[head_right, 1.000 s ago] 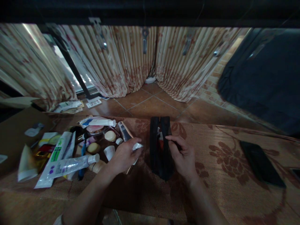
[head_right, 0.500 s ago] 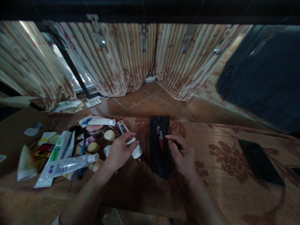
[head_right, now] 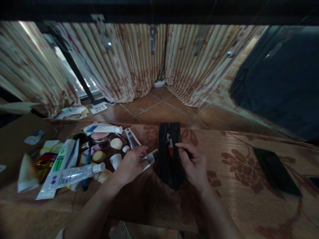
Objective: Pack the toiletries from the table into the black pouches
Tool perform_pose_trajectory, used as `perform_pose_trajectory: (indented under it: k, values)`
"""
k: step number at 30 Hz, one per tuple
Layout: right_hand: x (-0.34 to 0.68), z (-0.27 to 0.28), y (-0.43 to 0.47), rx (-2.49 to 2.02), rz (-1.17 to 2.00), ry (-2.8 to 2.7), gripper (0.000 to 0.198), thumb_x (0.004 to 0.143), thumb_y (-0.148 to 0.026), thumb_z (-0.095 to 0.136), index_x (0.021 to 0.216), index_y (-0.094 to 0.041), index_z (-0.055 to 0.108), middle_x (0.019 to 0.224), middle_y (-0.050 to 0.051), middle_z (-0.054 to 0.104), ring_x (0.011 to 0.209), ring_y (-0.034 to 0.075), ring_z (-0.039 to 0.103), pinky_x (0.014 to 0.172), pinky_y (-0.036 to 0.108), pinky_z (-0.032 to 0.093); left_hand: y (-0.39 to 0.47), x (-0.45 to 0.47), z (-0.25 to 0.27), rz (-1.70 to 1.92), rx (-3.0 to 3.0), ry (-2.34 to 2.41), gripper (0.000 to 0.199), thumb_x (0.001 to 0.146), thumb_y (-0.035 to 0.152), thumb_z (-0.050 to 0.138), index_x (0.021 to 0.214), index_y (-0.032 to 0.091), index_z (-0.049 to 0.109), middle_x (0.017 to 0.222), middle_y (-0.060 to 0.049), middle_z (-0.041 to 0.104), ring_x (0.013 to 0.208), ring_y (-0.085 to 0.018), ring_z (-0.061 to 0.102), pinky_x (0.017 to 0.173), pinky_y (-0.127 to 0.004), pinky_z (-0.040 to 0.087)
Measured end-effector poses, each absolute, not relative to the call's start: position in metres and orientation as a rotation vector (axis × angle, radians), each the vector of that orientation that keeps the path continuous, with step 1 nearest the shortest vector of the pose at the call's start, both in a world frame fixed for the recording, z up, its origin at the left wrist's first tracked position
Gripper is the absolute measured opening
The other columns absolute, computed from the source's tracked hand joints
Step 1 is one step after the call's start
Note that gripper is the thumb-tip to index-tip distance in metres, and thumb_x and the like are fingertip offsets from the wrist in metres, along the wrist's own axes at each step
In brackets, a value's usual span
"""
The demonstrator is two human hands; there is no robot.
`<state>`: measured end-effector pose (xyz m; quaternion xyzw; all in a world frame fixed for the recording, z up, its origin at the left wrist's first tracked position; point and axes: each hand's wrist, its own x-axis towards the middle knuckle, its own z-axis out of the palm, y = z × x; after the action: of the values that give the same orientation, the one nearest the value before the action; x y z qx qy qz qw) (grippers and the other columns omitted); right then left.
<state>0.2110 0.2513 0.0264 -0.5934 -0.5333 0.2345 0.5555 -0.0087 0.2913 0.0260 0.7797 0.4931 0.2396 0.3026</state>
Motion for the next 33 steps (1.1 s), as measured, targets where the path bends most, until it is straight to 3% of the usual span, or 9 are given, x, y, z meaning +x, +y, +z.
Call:
perform_pose_trajectory:
  k: [4,13,18,22,27,33]
  values:
    - [0.212,0.024,0.251,-1.396,0.565,-1.246,0.015,0.085,-0.029,0.059,0.092,-0.026,0.072,0.086,0.000,0.068,0.077,0.015,0.061,0.065,0.025,0.046,0.286,-0.007,0.028,0.440,2.178,1.290,0.024,0.072,0.012,0.055,0.095,0.019,0.057,0.095,-0.008,0.065,0.086,-0.022,0.063,0.074,-0.030,0.047]
    - [0.213,0.024,0.252,-1.396,0.561,-1.255,0.015,0.085,-0.028,0.059,0.092,-0.026,0.072,0.084,0.000,0.068,0.074,0.014,0.061,0.064,0.025,0.046,0.282,0.004,0.028,0.149,2.165,1.461,0.022,0.070,0.022,0.058,0.092,0.019,0.054,0.089,-0.012,0.067,0.088,-0.030,0.065,0.072,-0.036,0.045]
    - [0.213,0.028,0.251,-1.402,0.537,-1.260,0.015,0.085,-0.028,0.058,0.090,-0.025,0.072,0.082,0.000,0.068,0.071,0.014,0.060,0.064,0.025,0.046,0.285,0.005,0.028,0.436,1.910,1.425,0.019,0.068,0.018,0.056,0.087,0.019,0.053,0.075,-0.005,0.061,0.070,-0.022,0.061,0.062,-0.031,0.042]
    - [0.212,0.031,0.250,-1.401,0.522,-1.242,0.016,0.085,-0.028,0.058,0.094,-0.025,0.071,0.088,0.001,0.070,0.079,0.016,0.063,0.070,0.028,0.048,0.289,0.007,0.033,0.768,1.478,1.082,0.018,0.070,0.019,0.057,0.088,0.019,0.054,0.069,0.001,0.058,0.060,-0.014,0.054,0.056,-0.025,0.041]
    - [0.212,0.031,0.251,-1.377,0.490,-1.259,0.016,0.086,-0.028,0.058,0.095,-0.025,0.070,0.090,0.001,0.069,0.081,0.016,0.063,0.073,0.029,0.050,0.284,0.013,0.042,0.860,1.008,0.869,0.026,0.071,0.029,0.065,0.094,0.020,0.057,0.072,0.001,0.065,0.061,-0.014,0.060,0.058,-0.025,0.047]
    - [0.212,0.029,0.251,-1.367,0.502,-1.268,0.016,0.086,-0.028,0.058,0.097,-0.024,0.070,0.092,0.001,0.070,0.084,0.016,0.064,0.075,0.029,0.050,0.280,0.012,0.047,0.897,0.887,0.889,0.027,0.074,0.035,0.067,0.095,0.020,0.060,0.073,0.000,0.068,0.062,-0.015,0.064,0.057,-0.025,0.049]
